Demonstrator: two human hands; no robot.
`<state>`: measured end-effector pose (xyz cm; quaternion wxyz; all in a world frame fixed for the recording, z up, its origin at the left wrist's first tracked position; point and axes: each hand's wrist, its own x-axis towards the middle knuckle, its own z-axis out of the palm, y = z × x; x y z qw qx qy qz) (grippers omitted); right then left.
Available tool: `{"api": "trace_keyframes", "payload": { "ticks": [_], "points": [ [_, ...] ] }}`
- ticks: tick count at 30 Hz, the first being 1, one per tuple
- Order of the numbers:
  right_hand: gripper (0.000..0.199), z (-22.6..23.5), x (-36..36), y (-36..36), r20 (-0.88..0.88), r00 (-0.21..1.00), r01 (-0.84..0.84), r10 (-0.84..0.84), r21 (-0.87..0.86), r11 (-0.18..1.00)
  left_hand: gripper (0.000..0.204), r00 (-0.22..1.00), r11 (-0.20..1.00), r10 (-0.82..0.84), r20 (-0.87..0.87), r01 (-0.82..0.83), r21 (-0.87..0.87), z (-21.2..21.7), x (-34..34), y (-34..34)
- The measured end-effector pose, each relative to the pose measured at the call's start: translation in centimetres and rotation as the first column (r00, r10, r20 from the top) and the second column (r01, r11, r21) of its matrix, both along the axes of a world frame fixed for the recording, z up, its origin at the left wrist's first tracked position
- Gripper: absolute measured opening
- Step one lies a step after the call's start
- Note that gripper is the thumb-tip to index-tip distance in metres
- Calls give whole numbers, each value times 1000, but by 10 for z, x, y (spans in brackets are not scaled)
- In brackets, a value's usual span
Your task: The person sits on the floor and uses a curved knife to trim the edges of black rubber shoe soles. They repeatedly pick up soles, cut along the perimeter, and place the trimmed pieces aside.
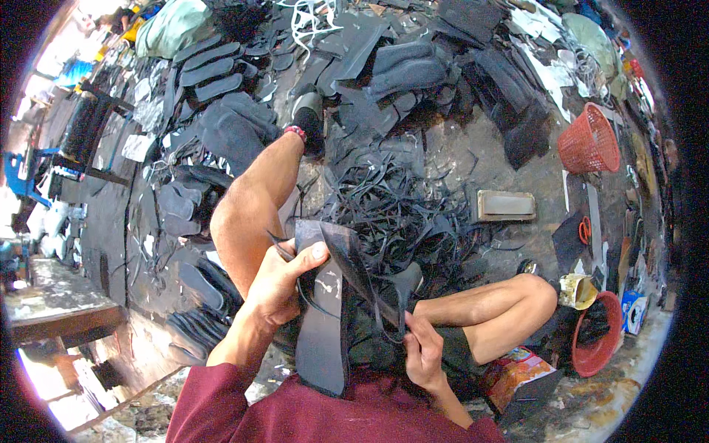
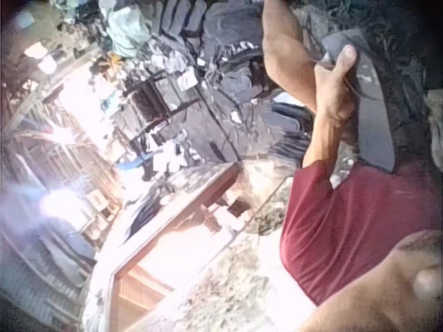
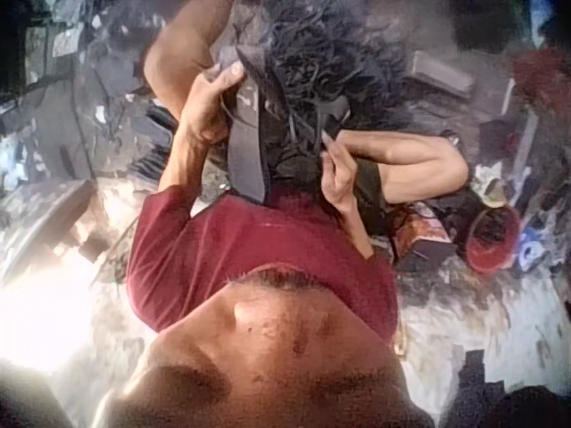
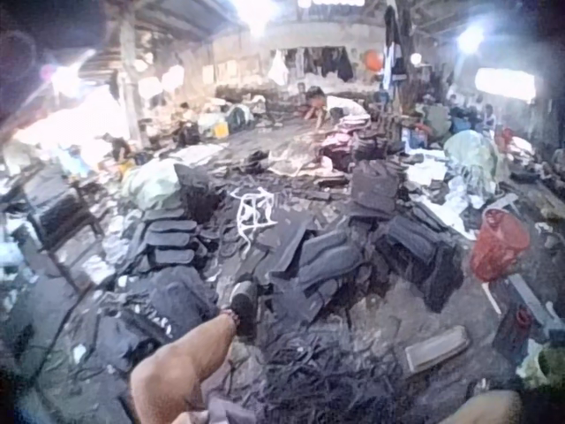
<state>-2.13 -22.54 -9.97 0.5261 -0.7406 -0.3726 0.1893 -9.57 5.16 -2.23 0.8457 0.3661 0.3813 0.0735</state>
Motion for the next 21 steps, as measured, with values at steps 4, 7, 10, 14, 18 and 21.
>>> {"api": "trace_keyframes", "payload": {
  "ticks": [4, 7, 10, 14, 18, 21],
  "points": [
    [38, -13, -15, -23, 73, 997, 14, -9, -62, 998, 47, 999, 999, 6, -52, -3, 49, -9, -14, -2],
    [34, -9, -4, -11, 95, 995, 18, -11, -69, 997, 47, 997, 992, -59, -58, 64, 105, 0, -11, -9],
    [39, 6, 32, 1, 159, 983, -82, 95, -90, 993, 44, 990, 974, -134, -39, 139, 181, 5, -13, -12],
    [45, 55, 86, 18, 145, 959, -221, 243, -151, 964, 33, 960, 900, -277, -36, 272, 339, 22, -5, -22],
    [54, 105, 123, 36, 178, 889, -335, 422, -376, 864, 28, 934, 857, -323, -150, 356, 373, 31, 10, -46],
    [54, 132, 142, 56, 185, 780, -479, 598, -437, 761, 33, 854, 817, -462, -239, 515, 261, 34, 22, -54]
  ]
}}
